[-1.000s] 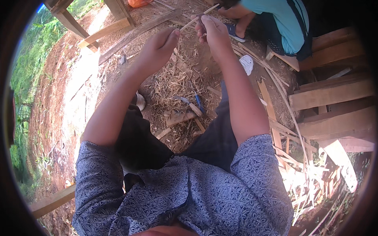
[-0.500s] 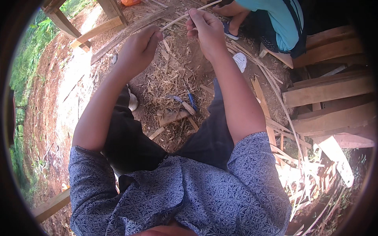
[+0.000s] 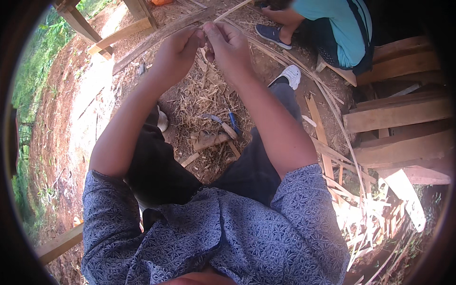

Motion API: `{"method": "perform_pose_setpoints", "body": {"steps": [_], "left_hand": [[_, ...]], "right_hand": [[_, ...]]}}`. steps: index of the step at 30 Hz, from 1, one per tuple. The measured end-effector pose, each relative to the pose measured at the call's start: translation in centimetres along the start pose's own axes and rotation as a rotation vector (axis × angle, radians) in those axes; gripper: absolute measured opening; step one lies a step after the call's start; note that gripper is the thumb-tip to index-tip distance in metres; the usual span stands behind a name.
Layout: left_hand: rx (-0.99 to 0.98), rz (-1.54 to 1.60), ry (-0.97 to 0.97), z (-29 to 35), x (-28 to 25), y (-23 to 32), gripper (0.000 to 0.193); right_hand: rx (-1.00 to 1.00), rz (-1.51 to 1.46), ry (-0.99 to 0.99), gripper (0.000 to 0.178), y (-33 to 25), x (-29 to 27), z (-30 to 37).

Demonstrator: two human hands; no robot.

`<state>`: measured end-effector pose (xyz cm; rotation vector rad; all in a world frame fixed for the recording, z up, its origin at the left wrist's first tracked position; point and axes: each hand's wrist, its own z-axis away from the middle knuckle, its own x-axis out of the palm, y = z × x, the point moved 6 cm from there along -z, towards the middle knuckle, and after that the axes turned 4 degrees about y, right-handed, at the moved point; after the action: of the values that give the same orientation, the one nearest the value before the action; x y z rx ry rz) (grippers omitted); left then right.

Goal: The person sits on the ground and uses a knife to shave and smooth a thin wooden stick. They rotate the stick frequently to work on different sides, removing thin shavings and refining the surface.

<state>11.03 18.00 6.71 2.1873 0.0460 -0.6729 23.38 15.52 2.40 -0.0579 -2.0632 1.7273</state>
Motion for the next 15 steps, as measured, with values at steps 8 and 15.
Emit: {"method": "perform_pose_setpoints", "body": {"steps": [8,15], "left_hand": [[-0.192,0.178,-0.078,0.0,1.6,-1.5,0.025],[-0.211,0.225,-0.044,0.1,2.7,-1.1,0.027]], "right_hand": [[0.02,-0.05,0.016,0.026,-0.3,0.7,0.3],[-0.061,-0.052,0.064,0.027,-0.3,-1.4,-1.4]]}}
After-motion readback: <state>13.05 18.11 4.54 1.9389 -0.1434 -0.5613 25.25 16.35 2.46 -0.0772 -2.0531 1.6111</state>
